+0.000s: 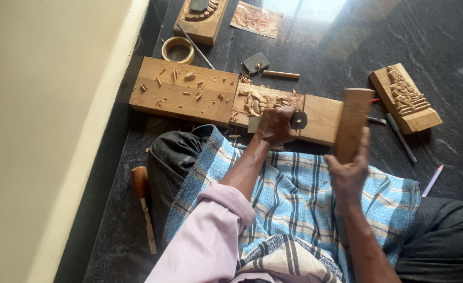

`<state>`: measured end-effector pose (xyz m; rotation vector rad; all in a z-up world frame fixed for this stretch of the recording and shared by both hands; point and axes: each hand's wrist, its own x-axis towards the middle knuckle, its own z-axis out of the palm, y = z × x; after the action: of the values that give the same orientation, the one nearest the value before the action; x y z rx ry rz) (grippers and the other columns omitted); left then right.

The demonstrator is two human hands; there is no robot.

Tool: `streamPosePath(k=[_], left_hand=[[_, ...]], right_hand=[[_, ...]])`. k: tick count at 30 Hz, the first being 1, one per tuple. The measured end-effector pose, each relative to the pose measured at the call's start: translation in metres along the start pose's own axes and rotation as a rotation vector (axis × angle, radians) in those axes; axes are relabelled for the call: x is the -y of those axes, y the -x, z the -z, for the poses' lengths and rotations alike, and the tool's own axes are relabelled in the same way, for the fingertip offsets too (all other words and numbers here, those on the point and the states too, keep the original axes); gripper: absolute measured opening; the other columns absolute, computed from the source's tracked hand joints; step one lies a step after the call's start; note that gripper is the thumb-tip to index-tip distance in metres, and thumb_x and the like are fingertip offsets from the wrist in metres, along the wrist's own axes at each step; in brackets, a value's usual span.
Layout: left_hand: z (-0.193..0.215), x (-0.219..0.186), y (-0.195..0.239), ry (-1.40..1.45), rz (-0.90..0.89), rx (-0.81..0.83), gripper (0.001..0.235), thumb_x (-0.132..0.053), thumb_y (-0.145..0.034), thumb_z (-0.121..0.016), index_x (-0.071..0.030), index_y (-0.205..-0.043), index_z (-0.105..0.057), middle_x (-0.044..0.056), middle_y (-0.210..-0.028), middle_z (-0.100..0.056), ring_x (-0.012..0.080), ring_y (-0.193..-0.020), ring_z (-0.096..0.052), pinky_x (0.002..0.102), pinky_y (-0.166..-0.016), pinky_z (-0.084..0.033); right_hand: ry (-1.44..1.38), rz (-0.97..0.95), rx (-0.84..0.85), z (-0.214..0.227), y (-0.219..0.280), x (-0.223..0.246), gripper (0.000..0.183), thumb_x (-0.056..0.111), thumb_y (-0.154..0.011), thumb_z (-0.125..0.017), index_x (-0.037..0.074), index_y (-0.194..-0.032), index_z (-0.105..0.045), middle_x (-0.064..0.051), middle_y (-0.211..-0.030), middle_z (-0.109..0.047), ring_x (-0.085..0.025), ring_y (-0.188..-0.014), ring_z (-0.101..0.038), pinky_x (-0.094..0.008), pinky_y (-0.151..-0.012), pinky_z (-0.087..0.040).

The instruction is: The person is sitting on the floor and carving a wooden block using a chisel and a wooden mallet. They repeatedly strike the chisel to shape the wood, creating wood shavings.

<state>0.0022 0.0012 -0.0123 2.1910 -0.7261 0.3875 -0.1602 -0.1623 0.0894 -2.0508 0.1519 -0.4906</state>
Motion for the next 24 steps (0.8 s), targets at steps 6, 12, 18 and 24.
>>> streamPosePath(k=[6, 12, 18, 24], left_hand=[[0.035, 0.005, 0.002, -0.061, 0.027, -0.07, 0.011, -0.012, -0.091, -0.07, -0.01, -0.082, -0.064, 0.007, -0.066, -0.067, 0.0139, -0.051, -0.063, 0.027, -0.045, -0.057], [0.117, 0.024, -0.033, -0.002, 0.019, -0.531, 0.016, -0.022, -0.104, -0.072, -0.006, -0.102, -0.07, 0.007, -0.086, -0.074, 0.0103, -0.073, -0.073, 0.024, -0.059, -0.064], [0.149, 0.019, -0.055, 1.09, 0.731, -0.776, 0.016, -0.008, -0.087, -0.068, 0.005, -0.096, -0.069, 0.002, -0.06, -0.054, 0.0071, -0.044, -0.044, 0.022, -0.036, -0.036], [0.13, 0.012, -0.063, 1.139, 0.815, -0.607, 0.051, 0.008, -0.066, -0.051, -0.006, -0.114, -0.067, 0.006, -0.083, -0.062, 0.0119, -0.066, -0.052, 0.023, -0.055, -0.048]], right_hand=[[0.296, -0.036, 0.259, -0.026, 0.005, 0.013, 0.105, 0.0, -0.077, -0.072, 0.013, -0.166, -0.018, -0.024, -0.125, -0.066, -0.032, -0.093, -0.074, -0.038, -0.079, -0.065], [0.015, -0.239, 0.099, 0.029, -0.02, 0.021, 0.102, 0.0, -0.077, -0.07, 0.013, -0.163, -0.016, -0.025, -0.133, -0.063, -0.029, -0.091, -0.074, -0.034, -0.065, -0.066], [0.636, -0.285, 0.512, 0.07, -0.068, 0.004, 0.111, 0.01, -0.069, -0.089, 0.025, -0.161, -0.029, -0.018, -0.127, -0.069, -0.027, -0.095, -0.071, -0.041, -0.084, -0.057], [0.65, -0.484, 0.514, 0.059, -0.065, -0.021, 0.108, 0.013, -0.071, -0.089, 0.031, -0.159, -0.03, -0.016, -0.127, -0.068, -0.029, -0.1, -0.07, -0.047, -0.092, -0.059]])
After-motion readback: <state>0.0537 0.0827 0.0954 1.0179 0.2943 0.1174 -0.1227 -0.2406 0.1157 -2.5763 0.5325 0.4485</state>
